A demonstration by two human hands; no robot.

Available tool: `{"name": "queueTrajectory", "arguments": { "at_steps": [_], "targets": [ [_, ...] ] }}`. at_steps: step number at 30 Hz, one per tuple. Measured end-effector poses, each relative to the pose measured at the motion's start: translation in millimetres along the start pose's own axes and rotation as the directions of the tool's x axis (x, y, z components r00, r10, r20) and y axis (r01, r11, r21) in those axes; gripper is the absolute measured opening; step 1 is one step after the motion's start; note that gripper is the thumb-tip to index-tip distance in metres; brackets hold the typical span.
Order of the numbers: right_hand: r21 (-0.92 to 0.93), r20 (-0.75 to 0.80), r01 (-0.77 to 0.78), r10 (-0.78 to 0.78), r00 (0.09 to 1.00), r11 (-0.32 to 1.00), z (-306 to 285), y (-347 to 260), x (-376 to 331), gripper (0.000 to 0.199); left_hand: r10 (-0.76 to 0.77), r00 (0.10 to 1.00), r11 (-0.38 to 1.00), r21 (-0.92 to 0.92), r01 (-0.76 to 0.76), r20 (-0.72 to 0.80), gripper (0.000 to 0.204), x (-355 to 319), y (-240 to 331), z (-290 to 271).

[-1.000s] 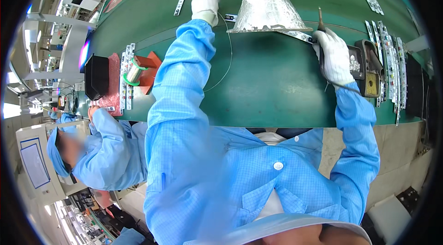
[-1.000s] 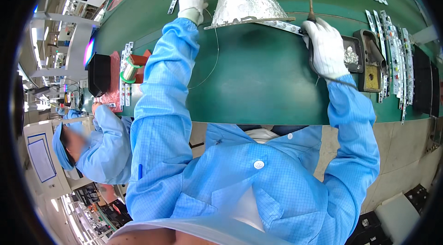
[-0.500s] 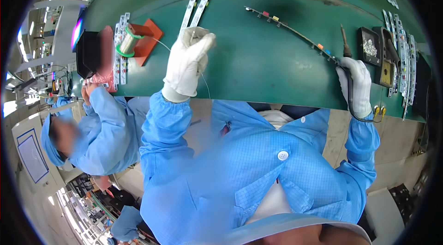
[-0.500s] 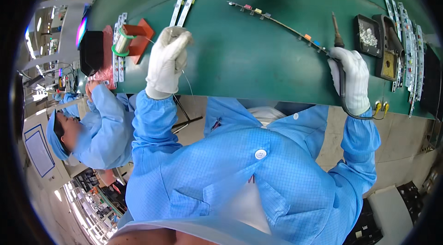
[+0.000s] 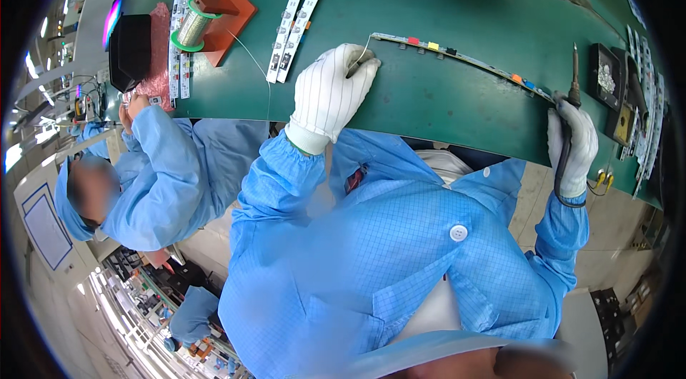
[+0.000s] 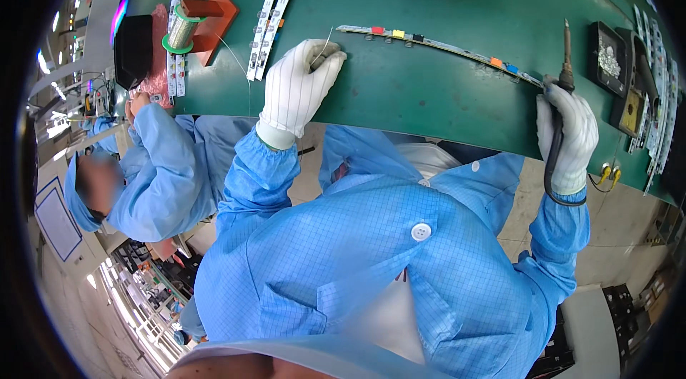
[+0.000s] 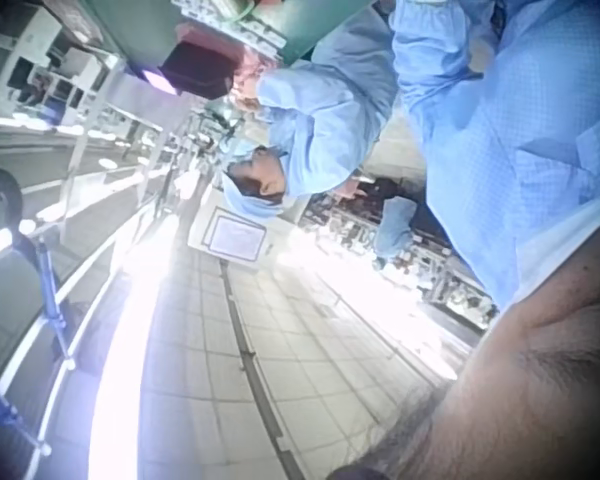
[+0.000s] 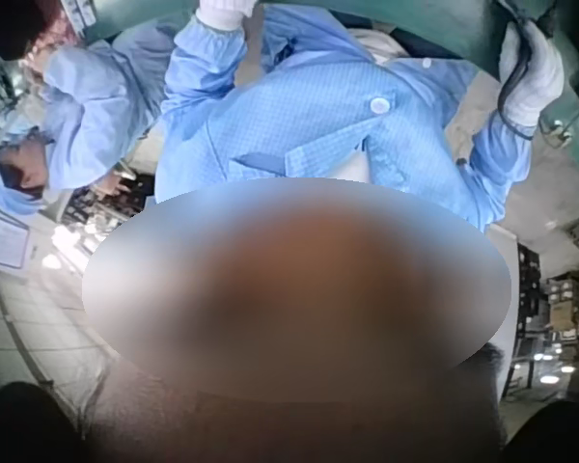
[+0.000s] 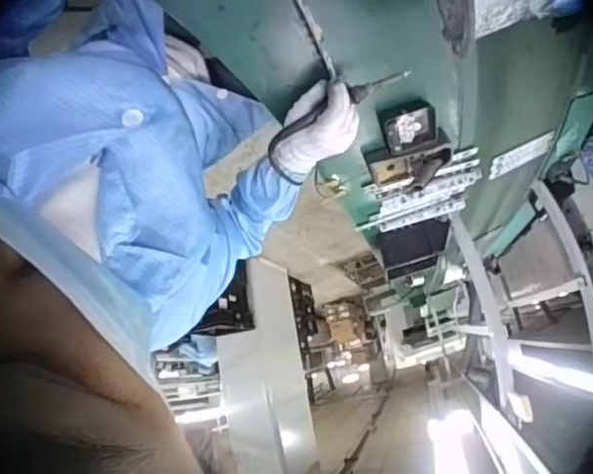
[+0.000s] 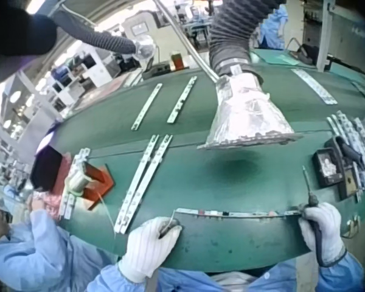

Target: Soldering electrical components and wiring onto flexible LED strips at an assembly workbench.

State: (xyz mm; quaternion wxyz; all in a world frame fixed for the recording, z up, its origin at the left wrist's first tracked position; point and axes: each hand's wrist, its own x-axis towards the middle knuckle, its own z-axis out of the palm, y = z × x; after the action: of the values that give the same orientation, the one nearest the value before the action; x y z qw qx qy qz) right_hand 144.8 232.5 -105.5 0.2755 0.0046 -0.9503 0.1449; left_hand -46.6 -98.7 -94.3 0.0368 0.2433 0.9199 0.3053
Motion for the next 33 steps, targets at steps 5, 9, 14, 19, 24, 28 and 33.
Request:
{"name": "queueTrajectory", "arguments": {
  "at_steps": [5,9,14,19,24,28,33],
  "targets": [
    [-0.002,-0.04,0.006,-0.006,0.999,1.0,4,6,-4,0.036,0.073,0.981,0.996,-0.039,-0.081,-0.181,0.022,7,2,3],
    [-0.045,-0.003,0.023,-0.023,1.0,0.999,2,7,-7,0.04,0.181,0.98,0.978,0.124,-0.17,-0.081,0.021,6,-3,1],
    [-0.017,0.03,0.002,-0.002,1.0,1.0,1,4,-4,0.039,0.182,0.98,0.977,0.125,-0.172,-0.076,0.017,3,-5,3],
    [0.084,0.044,-0.047,0.044,0.998,0.995,1,-1,1,0.037,0.15,0.985,0.984,0.108,-0.141,-0.082,0.016,-1,-4,-1],
    [0.013,0.017,0.023,-0.023,1.0,1.0,1,-3,1,0.04,0.145,0.979,0.98,0.155,-0.123,-0.14,0.016,-10,3,-6],
    [-0.022,0.018,0.038,-0.037,0.999,0.999,0,-3,-1,0.041,0.176,0.963,0.977,0.153,-0.146,-0.205,0.022,-17,13,-4],
    [-0.056,-0.027,0.016,-0.018,0.999,0.998,-1,-8,4,0.037,0.374,0.927,0.911,0.199,-0.361,-0.03,0.028,-31,36,5]
  ]
}}
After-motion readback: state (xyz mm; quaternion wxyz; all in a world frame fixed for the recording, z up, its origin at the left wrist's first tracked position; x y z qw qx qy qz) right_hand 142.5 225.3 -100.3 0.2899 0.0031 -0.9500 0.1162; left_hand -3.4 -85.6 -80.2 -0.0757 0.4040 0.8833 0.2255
